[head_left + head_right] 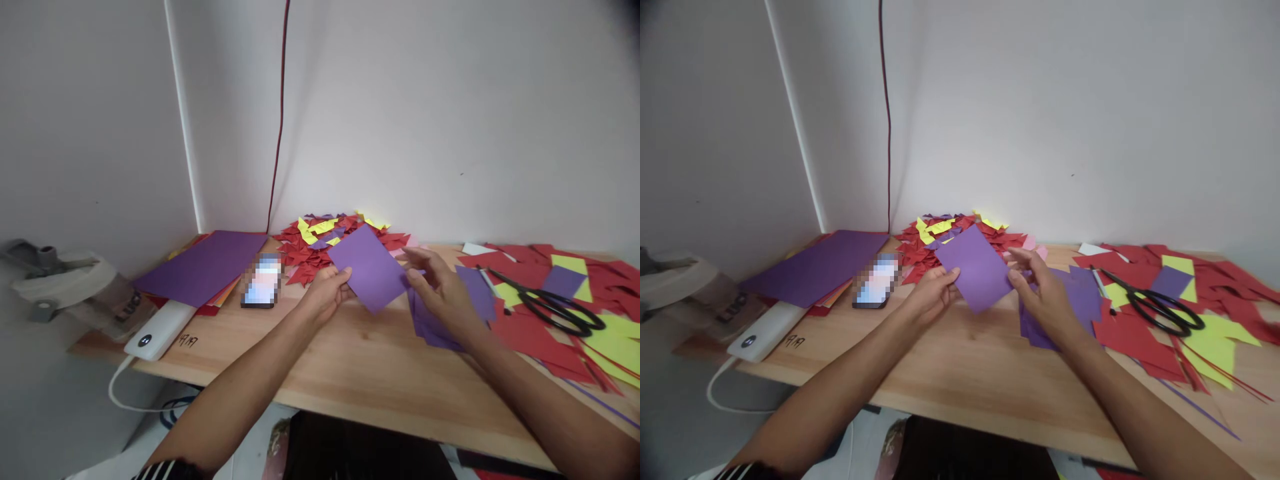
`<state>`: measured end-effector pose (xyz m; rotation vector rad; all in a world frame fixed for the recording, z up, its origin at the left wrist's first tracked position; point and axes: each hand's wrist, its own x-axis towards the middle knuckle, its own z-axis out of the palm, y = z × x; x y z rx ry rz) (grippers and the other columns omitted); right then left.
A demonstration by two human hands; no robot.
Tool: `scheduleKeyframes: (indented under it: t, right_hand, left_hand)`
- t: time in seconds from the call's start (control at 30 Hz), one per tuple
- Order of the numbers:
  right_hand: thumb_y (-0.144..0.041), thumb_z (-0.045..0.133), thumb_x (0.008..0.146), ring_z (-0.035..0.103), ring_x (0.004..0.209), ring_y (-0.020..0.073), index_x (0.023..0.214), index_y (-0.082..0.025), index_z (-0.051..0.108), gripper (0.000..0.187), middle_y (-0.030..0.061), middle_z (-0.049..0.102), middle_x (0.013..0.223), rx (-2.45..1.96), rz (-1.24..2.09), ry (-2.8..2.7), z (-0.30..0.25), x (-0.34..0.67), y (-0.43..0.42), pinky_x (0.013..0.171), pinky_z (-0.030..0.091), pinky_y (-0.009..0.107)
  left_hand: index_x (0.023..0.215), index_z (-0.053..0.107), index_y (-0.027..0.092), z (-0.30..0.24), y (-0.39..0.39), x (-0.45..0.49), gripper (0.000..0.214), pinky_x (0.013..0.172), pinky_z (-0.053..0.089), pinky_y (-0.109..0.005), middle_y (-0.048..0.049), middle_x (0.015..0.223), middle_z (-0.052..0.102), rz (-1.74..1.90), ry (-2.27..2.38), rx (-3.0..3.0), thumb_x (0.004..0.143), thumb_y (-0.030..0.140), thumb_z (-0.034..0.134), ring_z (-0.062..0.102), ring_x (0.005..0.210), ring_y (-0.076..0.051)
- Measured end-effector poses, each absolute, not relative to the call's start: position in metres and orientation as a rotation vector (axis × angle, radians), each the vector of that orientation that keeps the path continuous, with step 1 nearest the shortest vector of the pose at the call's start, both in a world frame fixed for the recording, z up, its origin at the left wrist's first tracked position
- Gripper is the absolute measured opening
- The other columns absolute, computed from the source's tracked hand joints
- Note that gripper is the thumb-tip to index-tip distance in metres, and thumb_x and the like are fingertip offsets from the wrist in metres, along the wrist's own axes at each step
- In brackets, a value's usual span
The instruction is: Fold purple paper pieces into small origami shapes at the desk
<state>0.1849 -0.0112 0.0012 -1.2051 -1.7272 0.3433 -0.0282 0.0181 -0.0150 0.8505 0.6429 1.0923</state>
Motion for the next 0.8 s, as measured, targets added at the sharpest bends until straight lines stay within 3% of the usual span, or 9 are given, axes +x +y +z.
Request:
scheduleKeyframes:
  t: [0.1, 0.23, 0.43, 0.63, 0.8]
  right_hand:
    - [-0.030, 0.050, 0.093, 0.051, 0.124, 0.0260, 0.131, -0.025, 0.051, 0.039, 0.0114, 0.051, 0.139, -1.106, 0.139, -1.846, -0.002, 0.184, -0.011, 0.094, 0.047, 0.042]
    - [-0.016, 0.043, 0.093, 0.041, 0.135, 0.0252, 0.130, -0.026, 0.052, 0.039, 0.0112, 0.045, 0.145, -0.996, -0.028, -2.006, -0.009, 0.180, -0.010, 0.108, 0.037, 0.050]
    - [-0.013, 0.047, 0.092, 0.041, 0.136, 0.0269, 0.130, -0.023, 0.054, 0.040, 0.0140, 0.046, 0.145, -0.952, -0.187, -2.138, -0.018, 0.177, -0.006, 0.109, 0.037, 0.053]
    - [-0.017, 0.052, 0.092, 0.036, 0.140, 0.0292, 0.121, -0.025, 0.064, 0.033, 0.0108, 0.039, 0.151, -0.958, -0.170, -2.107, -0.019, 0.179, -0.006, 0.111, 0.033, 0.056]
    - [-0.020, 0.048, 0.093, 0.042, 0.136, 0.0288, 0.121, -0.026, 0.066, 0.034, 0.0085, 0.034, 0.154, -1.075, 0.019, -2.069, -0.020, 0.183, -0.004, 0.103, 0.045, 0.049]
  left_hand:
    - [0.092, 0.064, 0.008, -0.009, 0.018, -0.031, 0.021, 0.086, 0.051, -0.038, -0.0123, 0.088, 0.072, 1.138, 0.658, 0.801, 0.082, 0.026, 0.068, 0.069, 0.074, -0.018]
    - [0.095, 0.063, 0.009, -0.005, 0.019, -0.033, 0.013, 0.090, 0.051, -0.040, -0.0121, 0.086, 0.072, 1.164, 0.667, 0.739, 0.087, 0.019, 0.060, 0.070, 0.077, -0.018]
    - [0.101, 0.063, 0.007, -0.009, 0.021, -0.031, 0.016, 0.093, 0.051, -0.041, -0.0151, 0.092, 0.073, 1.164, 0.644, 0.715, 0.089, 0.016, 0.056, 0.071, 0.083, -0.020]
    - [0.104, 0.063, 0.008, -0.007, 0.017, -0.029, 0.018, 0.094, 0.051, -0.043, -0.0152, 0.097, 0.072, 1.159, 0.623, 0.716, 0.089, 0.015, 0.056, 0.071, 0.083, -0.020]
    - [0.102, 0.063, 0.008, -0.006, 0.016, -0.028, 0.016, 0.095, 0.050, -0.044, -0.0146, 0.095, 0.073, 1.132, 0.610, 0.717, 0.090, 0.015, 0.055, 0.071, 0.082, -0.019]
